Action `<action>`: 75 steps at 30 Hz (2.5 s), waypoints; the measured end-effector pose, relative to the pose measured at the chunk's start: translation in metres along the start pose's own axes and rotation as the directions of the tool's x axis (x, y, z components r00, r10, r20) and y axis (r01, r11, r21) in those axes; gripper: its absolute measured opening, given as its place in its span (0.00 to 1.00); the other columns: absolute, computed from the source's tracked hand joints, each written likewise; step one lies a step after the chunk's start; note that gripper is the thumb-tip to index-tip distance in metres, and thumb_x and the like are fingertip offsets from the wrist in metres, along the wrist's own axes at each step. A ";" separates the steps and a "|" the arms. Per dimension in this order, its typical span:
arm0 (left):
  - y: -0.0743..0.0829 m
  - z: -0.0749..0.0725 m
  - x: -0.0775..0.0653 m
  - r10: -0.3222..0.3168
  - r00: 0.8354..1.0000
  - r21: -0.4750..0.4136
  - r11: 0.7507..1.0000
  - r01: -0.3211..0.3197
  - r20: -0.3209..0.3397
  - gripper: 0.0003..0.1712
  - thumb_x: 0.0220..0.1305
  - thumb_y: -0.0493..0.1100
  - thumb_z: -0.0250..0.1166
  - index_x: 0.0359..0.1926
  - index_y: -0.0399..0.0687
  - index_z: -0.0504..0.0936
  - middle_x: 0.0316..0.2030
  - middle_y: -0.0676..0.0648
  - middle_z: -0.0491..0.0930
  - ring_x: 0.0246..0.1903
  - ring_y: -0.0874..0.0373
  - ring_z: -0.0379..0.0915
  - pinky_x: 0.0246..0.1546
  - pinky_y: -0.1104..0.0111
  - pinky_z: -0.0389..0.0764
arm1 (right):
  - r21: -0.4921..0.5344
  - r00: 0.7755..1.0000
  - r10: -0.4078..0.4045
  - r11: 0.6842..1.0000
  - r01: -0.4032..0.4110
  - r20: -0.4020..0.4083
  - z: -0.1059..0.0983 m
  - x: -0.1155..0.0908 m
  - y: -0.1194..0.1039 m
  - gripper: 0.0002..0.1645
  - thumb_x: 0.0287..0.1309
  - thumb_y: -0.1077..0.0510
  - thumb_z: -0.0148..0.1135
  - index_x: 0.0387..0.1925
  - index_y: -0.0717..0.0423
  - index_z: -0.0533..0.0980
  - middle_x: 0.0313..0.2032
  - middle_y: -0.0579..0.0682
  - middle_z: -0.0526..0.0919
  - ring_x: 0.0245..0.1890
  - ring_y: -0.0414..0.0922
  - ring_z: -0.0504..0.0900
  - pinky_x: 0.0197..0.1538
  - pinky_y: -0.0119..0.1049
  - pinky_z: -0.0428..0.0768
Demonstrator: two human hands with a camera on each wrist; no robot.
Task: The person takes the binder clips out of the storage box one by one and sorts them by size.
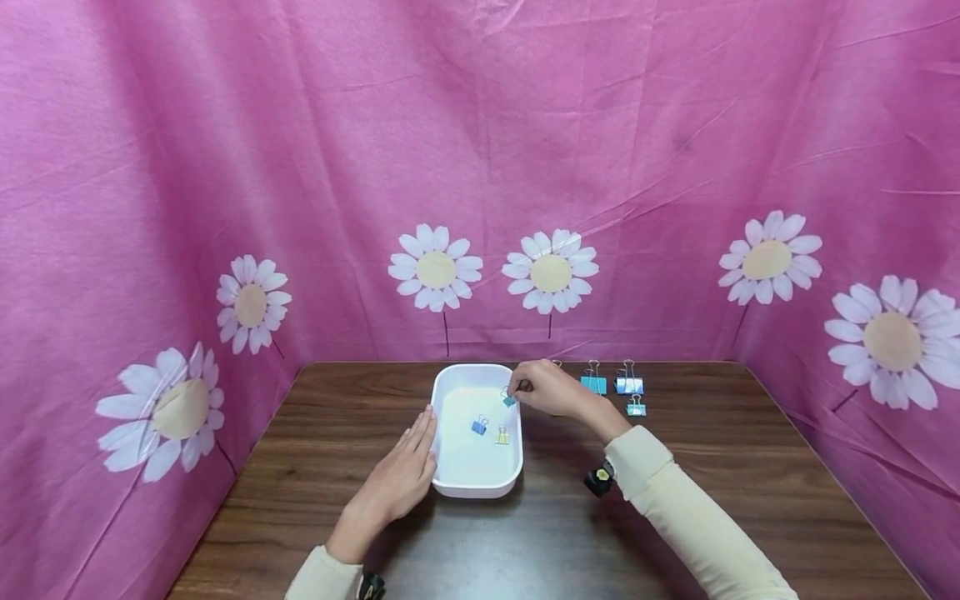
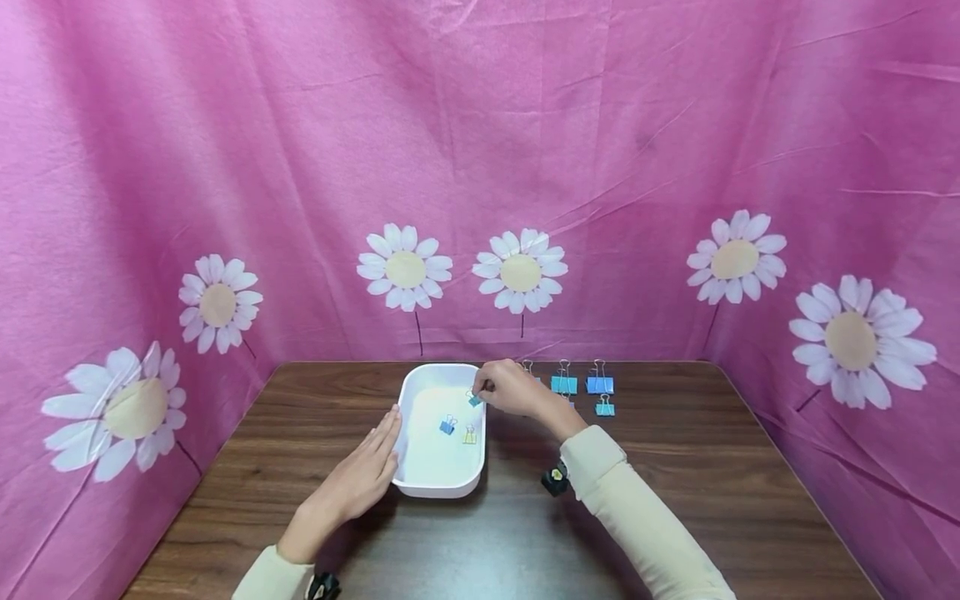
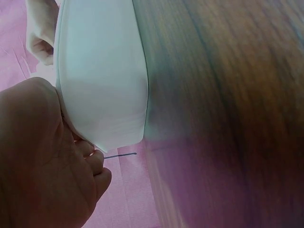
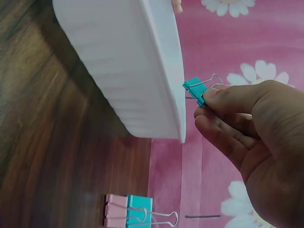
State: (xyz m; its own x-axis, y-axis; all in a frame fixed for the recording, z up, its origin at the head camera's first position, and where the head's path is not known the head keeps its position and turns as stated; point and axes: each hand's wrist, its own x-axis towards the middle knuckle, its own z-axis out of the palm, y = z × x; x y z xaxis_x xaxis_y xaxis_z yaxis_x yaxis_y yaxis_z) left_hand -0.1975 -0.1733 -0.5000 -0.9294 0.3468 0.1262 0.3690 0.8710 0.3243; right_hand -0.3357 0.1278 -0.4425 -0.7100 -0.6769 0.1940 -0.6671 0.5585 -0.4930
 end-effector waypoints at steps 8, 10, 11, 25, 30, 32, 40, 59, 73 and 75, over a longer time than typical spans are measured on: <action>0.001 0.000 0.000 -0.012 1.000 0.010 1.000 0.012 0.018 0.35 0.86 0.44 0.45 0.83 0.32 0.52 0.85 0.37 0.47 0.85 0.45 0.47 0.84 0.49 0.58 | 0.032 0.998 0.038 0.999 -0.037 -0.045 0.000 -0.019 0.009 0.07 0.67 0.66 0.69 0.38 0.51 0.88 0.36 0.43 0.89 0.36 0.35 0.86 0.43 0.32 0.88; 0.001 0.000 -0.001 -0.004 1.000 0.002 1.000 0.004 0.005 0.34 0.85 0.43 0.46 0.83 0.31 0.53 0.85 0.36 0.48 0.84 0.44 0.48 0.83 0.48 0.59 | 0.043 0.997 0.055 0.998 -0.053 -0.049 0.001 -0.025 0.013 0.07 0.67 0.66 0.69 0.39 0.52 0.87 0.37 0.43 0.89 0.36 0.35 0.85 0.42 0.30 0.87; 0.001 0.000 -0.001 -0.002 1.000 0.001 1.000 0.002 0.001 0.34 0.85 0.43 0.46 0.83 0.30 0.53 0.85 0.35 0.49 0.84 0.43 0.48 0.83 0.47 0.59 | 0.046 0.997 0.064 0.997 -0.062 -0.050 0.001 -0.028 0.014 0.07 0.67 0.66 0.69 0.39 0.52 0.87 0.37 0.43 0.89 0.37 0.35 0.85 0.42 0.30 0.87; 0.001 -0.001 -0.001 -0.021 1.000 -0.006 1.000 0.021 0.023 0.35 0.86 0.44 0.45 0.83 0.32 0.51 0.85 0.37 0.47 0.85 0.43 0.47 0.84 0.48 0.58 | 0.067 0.994 0.102 0.993 -0.099 -0.044 0.007 -0.061 0.036 0.09 0.67 0.66 0.70 0.37 0.48 0.87 0.37 0.45 0.90 0.36 0.32 0.85 0.41 0.29 0.87; 0.002 -0.001 -0.001 -0.015 1.000 -0.010 1.000 0.015 0.007 0.34 0.85 0.43 0.46 0.83 0.31 0.52 0.85 0.36 0.48 0.84 0.42 0.48 0.83 0.48 0.58 | 0.095 0.992 0.115 0.989 -0.110 -0.053 0.012 -0.072 0.046 0.09 0.66 0.67 0.70 0.37 0.50 0.87 0.36 0.45 0.90 0.35 0.32 0.85 0.39 0.28 0.87; 0.002 -0.001 0.000 -0.011 1.000 -0.012 1.000 0.011 0.001 0.34 0.85 0.42 0.46 0.83 0.30 0.53 0.85 0.36 0.48 0.84 0.42 0.48 0.83 0.48 0.58 | 0.089 0.992 0.107 0.991 -0.101 -0.067 0.014 -0.076 0.050 0.06 0.66 0.66 0.71 0.36 0.52 0.86 0.36 0.45 0.89 0.35 0.32 0.84 0.38 0.28 0.87; 0.001 -0.001 0.000 -0.003 1.000 -0.013 1.000 0.003 -0.001 0.34 0.85 0.42 0.46 0.82 0.29 0.53 0.85 0.35 0.49 0.84 0.40 0.49 0.82 0.45 0.60 | 0.060 0.986 0.137 0.989 -0.132 -0.093 0.019 -0.088 0.064 0.05 0.63 0.65 0.74 0.34 0.53 0.86 0.35 0.43 0.88 0.34 0.31 0.83 0.39 0.29 0.86; 0.001 -0.001 -0.001 -0.019 1.000 -0.012 1.000 0.019 0.019 0.35 0.86 0.43 0.45 0.83 0.31 0.51 0.86 0.37 0.46 0.85 0.44 0.46 0.84 0.50 0.56 | -0.007 0.973 0.178 0.983 -0.181 -0.144 0.024 -0.105 0.076 0.04 0.62 0.60 0.76 0.34 0.48 0.86 0.33 0.39 0.88 0.32 0.31 0.80 0.39 0.31 0.83; 0.001 0.000 -0.001 -0.002 1.000 -0.021 1.000 0.002 -0.001 0.34 0.85 0.42 0.46 0.83 0.30 0.53 0.85 0.35 0.48 0.84 0.42 0.48 0.83 0.46 0.59 | -0.027 0.978 0.166 0.985 -0.170 -0.124 0.032 -0.103 0.075 0.03 0.62 0.58 0.77 0.34 0.49 0.87 0.30 0.38 0.84 0.31 0.30 0.76 0.35 0.29 0.79; 0.001 0.000 -0.001 -0.002 1.000 -0.027 1.000 0.002 -0.007 0.34 0.84 0.42 0.46 0.82 0.30 0.53 0.85 0.35 0.48 0.84 0.41 0.49 0.83 0.46 0.60 | -0.018 0.978 0.168 0.985 -0.171 -0.123 0.032 -0.104 0.075 0.03 0.62 0.57 0.77 0.34 0.50 0.87 0.30 0.38 0.84 0.31 0.30 0.76 0.35 0.29 0.79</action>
State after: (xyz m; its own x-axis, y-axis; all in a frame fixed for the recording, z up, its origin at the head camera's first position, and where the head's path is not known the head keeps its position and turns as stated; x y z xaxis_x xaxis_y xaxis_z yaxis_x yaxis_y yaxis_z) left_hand -0.1962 -0.1726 -0.4993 -0.9302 0.3426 0.1320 0.3671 0.8619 0.3499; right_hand -0.3045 0.2250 -0.5269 -0.8342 -0.5092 0.2116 -0.5395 0.6745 -0.5040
